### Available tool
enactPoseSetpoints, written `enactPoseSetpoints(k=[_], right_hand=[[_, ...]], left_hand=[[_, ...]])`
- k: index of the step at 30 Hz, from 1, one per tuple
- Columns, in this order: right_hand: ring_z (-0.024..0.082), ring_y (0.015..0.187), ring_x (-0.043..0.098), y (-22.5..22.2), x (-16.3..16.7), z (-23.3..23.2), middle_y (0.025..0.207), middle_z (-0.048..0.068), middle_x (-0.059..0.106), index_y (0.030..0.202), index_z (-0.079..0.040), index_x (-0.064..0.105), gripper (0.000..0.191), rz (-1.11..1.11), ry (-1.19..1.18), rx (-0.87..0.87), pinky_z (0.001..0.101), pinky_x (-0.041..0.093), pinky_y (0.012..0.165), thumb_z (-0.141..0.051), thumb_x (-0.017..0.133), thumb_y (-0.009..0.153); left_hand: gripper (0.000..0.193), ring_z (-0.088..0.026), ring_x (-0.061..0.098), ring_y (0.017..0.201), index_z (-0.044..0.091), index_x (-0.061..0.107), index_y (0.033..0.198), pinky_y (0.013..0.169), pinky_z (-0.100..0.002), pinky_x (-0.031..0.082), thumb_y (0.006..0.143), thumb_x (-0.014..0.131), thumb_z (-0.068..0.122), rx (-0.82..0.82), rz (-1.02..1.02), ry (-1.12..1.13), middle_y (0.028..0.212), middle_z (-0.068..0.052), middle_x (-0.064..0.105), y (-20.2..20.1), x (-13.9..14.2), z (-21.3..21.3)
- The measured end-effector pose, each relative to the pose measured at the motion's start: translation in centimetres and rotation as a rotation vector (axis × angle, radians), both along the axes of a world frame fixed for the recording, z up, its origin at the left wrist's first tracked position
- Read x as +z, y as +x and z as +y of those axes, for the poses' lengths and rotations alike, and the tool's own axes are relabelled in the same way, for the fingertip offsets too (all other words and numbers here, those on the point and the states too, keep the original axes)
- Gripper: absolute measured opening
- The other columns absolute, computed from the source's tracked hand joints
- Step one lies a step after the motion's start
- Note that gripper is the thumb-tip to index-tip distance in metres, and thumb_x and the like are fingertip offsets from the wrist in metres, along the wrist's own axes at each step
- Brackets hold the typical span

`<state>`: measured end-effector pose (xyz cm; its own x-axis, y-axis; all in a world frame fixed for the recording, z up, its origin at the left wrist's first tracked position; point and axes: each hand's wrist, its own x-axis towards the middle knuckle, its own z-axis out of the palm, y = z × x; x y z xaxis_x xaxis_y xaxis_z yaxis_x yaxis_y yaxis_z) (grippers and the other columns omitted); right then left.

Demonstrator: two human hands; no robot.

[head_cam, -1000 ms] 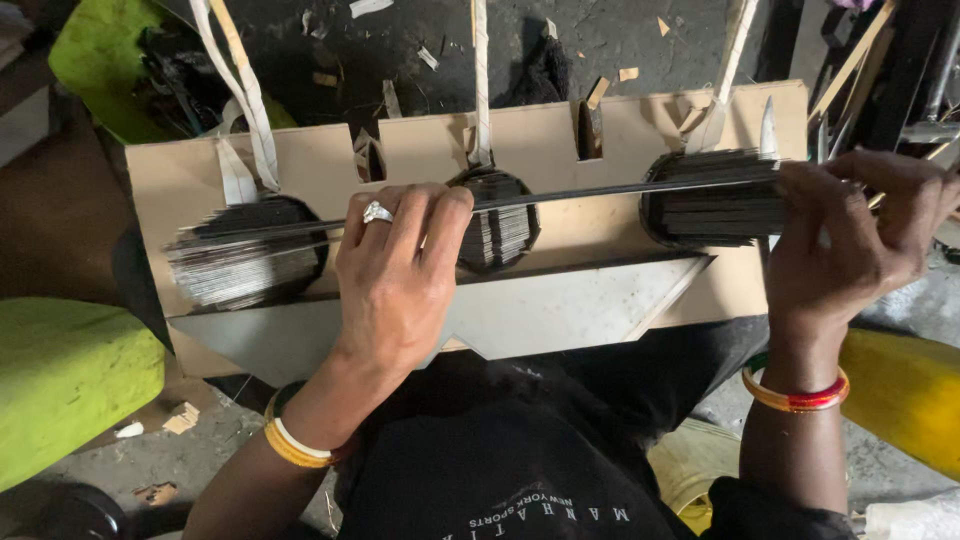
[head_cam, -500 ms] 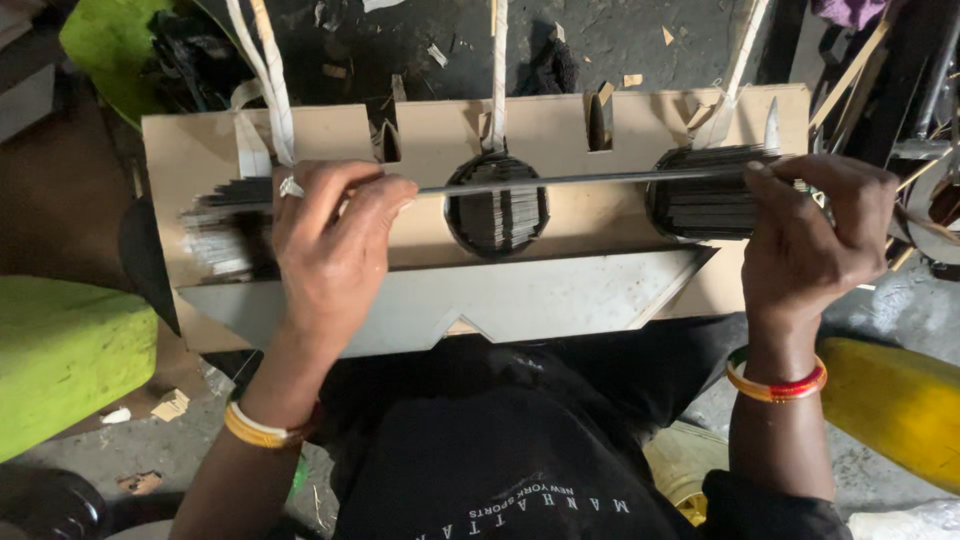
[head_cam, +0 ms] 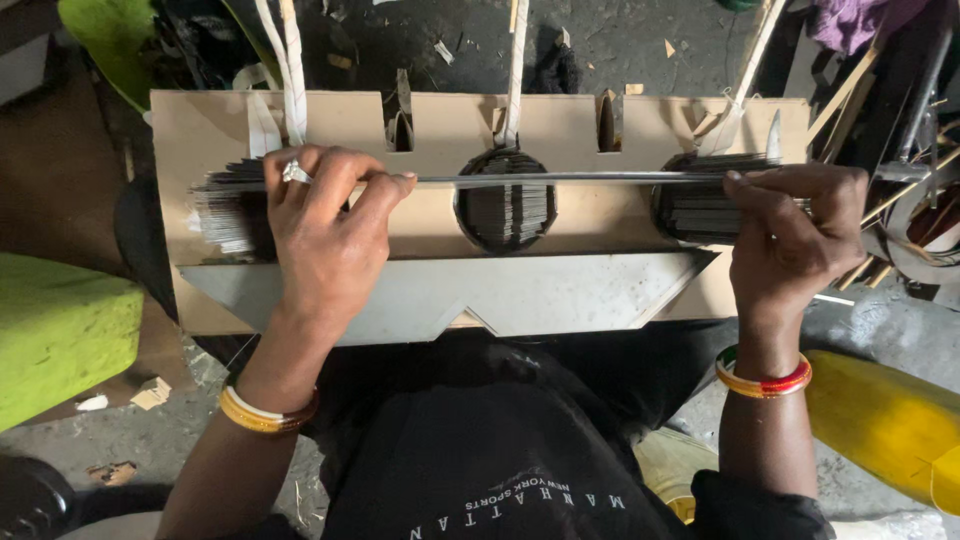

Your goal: The person sits on the floor with a cardboard jig holding three round stacks of folded paper strips. They thread a long thin stick through the center of each stack, adjust the strips along the stick, and press the stacks into alignment to form decorative paper fans.

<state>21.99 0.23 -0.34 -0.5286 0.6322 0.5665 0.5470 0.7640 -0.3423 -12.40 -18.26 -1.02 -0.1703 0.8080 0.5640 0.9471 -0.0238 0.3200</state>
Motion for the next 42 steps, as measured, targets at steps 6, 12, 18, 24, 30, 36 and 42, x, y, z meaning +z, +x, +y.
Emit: enactPoseSetpoints(k=[6,12,18,24,30,36,42], right_hand=[[0.018,0.102,0.061,-0.3,-0.2,0.3,0.103,0.004,0.069,0.099,-0.006,0.08,0.019,0.018,-0.013,0.019,0.0288,0.049,0.088,0.012,0.084,0.095],[0.019,0.102,0.063,-0.3,-0.3,0.4,0.101,0.004,0.069,0.098,-0.006,0.08,0.019,0.023,-0.01,0.031,0.0289,0.048,0.086,0.012,0.085,0.095],[0.019,0.102,0.063,-0.3,-0.5,0.6,0.1,0.004,0.068,0.098,-0.007,0.081,0.017,0.015,-0.001,0.024,0.0291,0.049,0.085,0.009,0.089,0.097],[0.021,0.101,0.062,-0.2,-0.9,0.7,0.1,0.004,0.066,0.098,-0.008,0.08,0.019,0.016,0.053,0.054,0.0324,0.052,0.085,0.006,0.092,0.094],[0.023,0.103,0.062,-1.8,1.2,0.6,0.108,0.004,0.066,0.105,-0.009,0.079,0.016,-0.046,0.116,0.135,0.0336,0.055,0.088,0.003,0.086,0.097],[0.033,0.125,0.055,-5.2,4.3,-7.1,0.136,0.016,0.056,0.137,-0.006,0.068,0.05,-0.22,-0.155,0.148,0.044,0.049,0.105,-0.008,0.083,0.09],[0.041,0.112,0.055,-10.4,4.1,-11.3,0.125,0.02,0.058,0.132,0.004,0.063,0.078,-0.388,-0.349,0.344,0.0506,0.049,0.095,-0.028,0.091,0.067]], left_hand=[[0.01,-0.018,0.056,0.09,0.013,0.075,0.096,0.098,-0.04,0.04,0.101,0.083,0.01,0.016,0.068,-0.02,0.095,0.002,0.059,-0.1,-0.1,-0.4],[0.009,-0.018,0.054,0.088,0.011,0.074,0.099,0.099,-0.042,0.041,0.103,0.082,0.009,0.001,0.163,0.003,0.09,0.002,0.054,-0.3,0.2,-0.4],[0.011,-0.017,0.055,0.086,0.009,0.071,0.097,0.097,-0.041,0.043,0.103,0.08,0.004,-0.034,0.326,0.009,0.086,0.0,0.051,-0.5,0.8,-0.4],[0.019,-0.015,0.057,0.083,0.008,0.067,0.085,0.096,-0.038,0.046,0.099,0.079,0.004,-0.051,0.485,0.066,0.082,0.0,0.052,-0.7,1.0,0.1],[0.012,-0.017,0.058,0.091,0.008,0.067,0.094,0.106,-0.038,0.05,0.1,0.078,0.008,-0.048,0.551,0.011,0.089,-0.002,0.054,-0.6,1.5,-0.4],[0.073,-0.03,0.059,0.111,0.007,0.059,0.14,0.105,-0.049,0.04,0.08,0.084,0.038,-0.108,0.078,-0.167,0.128,-0.013,0.061,2.2,2.6,-3.3],[0.079,-0.034,0.06,0.112,0.005,0.058,0.132,0.104,-0.051,0.04,0.069,0.089,0.04,-0.101,-0.214,-0.451,0.124,-0.014,0.062,3.5,2.5,-5.5]])
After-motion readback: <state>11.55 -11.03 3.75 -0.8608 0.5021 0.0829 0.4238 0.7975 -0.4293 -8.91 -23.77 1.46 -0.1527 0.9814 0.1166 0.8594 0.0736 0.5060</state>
